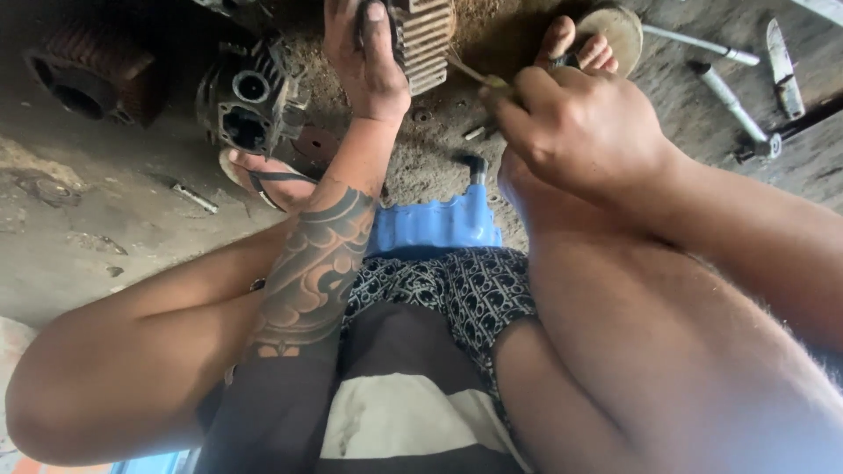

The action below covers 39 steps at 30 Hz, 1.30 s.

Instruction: Scraping dirt and debris from the cooling fins of a motorcycle cylinder block using a screwdriver.

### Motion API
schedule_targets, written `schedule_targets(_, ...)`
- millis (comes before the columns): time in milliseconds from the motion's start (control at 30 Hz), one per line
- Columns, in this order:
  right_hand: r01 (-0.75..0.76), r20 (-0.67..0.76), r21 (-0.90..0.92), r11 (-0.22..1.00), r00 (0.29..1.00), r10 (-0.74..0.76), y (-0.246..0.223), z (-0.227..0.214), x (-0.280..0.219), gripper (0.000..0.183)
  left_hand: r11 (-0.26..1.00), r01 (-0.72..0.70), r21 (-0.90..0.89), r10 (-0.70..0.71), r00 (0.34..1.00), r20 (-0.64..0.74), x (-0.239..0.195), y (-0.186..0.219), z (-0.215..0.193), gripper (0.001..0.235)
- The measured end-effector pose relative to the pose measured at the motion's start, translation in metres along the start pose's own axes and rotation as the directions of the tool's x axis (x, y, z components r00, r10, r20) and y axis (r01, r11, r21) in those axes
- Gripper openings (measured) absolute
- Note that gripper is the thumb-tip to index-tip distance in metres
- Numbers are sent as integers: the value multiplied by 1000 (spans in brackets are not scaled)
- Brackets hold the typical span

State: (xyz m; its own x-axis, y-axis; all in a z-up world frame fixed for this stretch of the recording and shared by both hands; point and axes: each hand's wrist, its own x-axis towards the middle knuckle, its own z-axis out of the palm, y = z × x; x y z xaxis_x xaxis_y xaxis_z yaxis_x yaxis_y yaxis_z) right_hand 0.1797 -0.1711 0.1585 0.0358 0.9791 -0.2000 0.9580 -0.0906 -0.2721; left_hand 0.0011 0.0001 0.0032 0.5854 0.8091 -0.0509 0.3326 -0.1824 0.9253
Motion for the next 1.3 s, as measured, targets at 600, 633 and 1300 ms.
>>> schedule_targets(600,-243,39,617,749,960,279,12,8,-2,26,980,-98,-176,105,994,27,13,21,4,39)
schedule_targets(633,-252,52,712,656,950,309,12,-7,1,21,976,-136,-172,142,990,24,15,21,4,40)
schedule_targets(1300,-730,554,556,398,682,477,6,21,20,29,978,-124,-165,130,991,27,15,25,3,37)
